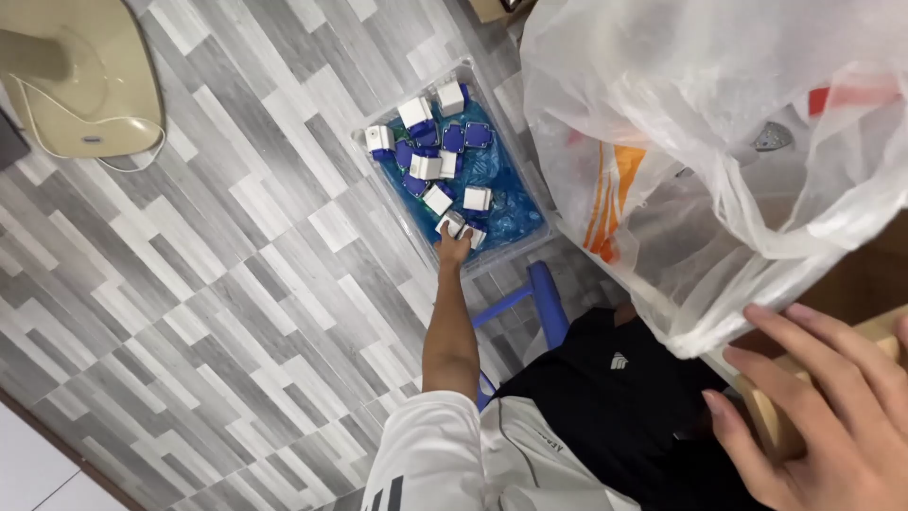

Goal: Assembling electrical socket components using a screwdriver and manual manipulation of plastic parts.

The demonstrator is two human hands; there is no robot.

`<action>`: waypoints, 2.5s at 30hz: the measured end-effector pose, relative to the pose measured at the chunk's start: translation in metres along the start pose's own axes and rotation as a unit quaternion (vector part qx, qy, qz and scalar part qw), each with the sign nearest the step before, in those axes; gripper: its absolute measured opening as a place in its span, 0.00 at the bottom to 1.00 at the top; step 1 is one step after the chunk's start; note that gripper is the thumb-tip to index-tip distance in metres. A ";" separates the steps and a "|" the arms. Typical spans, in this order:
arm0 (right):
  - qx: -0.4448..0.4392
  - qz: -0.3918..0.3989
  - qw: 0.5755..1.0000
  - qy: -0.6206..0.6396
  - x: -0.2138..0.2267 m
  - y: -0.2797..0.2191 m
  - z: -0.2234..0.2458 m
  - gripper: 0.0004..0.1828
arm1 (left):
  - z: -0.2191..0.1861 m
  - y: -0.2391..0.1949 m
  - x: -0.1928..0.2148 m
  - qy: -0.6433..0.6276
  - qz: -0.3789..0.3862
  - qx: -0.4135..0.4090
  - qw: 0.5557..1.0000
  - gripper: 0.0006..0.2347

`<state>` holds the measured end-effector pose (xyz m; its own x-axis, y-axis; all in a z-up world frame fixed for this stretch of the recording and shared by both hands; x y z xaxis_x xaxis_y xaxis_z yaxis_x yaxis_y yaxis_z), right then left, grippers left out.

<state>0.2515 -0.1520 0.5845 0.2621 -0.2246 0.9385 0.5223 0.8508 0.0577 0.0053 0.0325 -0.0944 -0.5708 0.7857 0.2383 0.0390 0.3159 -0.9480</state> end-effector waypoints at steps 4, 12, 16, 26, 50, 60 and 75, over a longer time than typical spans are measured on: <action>-0.007 -0.013 1.000 0.024 -0.009 -0.009 -0.015 0.11 | -0.001 0.012 -0.012 0.030 -0.001 -0.006 1.000 0.35; -0.005 -0.023 1.000 0.019 -0.017 -0.015 -0.027 0.08 | 0.005 0.083 -0.031 0.165 -0.003 -0.032 0.986 0.39; -0.029 0.000 1.000 -0.006 -0.032 -0.031 -0.048 0.11 | 0.000 0.057 -0.026 0.146 -0.008 0.014 0.989 0.37; 0.032 -0.029 0.998 -0.039 -0.005 -0.001 -0.028 0.07 | -0.004 0.018 -0.015 -0.008 -0.055 0.007 0.998 0.39; 0.097 -0.164 0.979 0.078 0.071 -0.062 -0.002 0.18 | -0.126 -0.418 0.052 -0.241 0.175 -0.517 0.803 0.26; -0.074 -0.177 0.877 0.441 0.109 -0.186 -0.036 0.72 | -0.119 -0.671 -0.074 -0.217 0.524 -0.625 0.536 0.39; -0.256 -0.450 0.852 0.076 0.134 -0.388 -0.082 0.40 | -0.088 -0.903 -0.212 0.256 0.372 -0.783 0.428 0.15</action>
<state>0.1505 -0.5508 0.6605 -0.3496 -0.7686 0.5357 0.8428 -0.0083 0.5381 0.1632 -0.3725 0.7292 0.3168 0.8653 0.3884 0.7847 -0.4691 0.4052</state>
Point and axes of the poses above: each hand's wrist, its own y-axis towards the middle knuckle, its own x-axis out of the back of the hand, z = x × y, the point moved 10 cm from there along y, towards the middle knuckle, and after that the axes turned 1 degree about x, right-handed, at the moved point
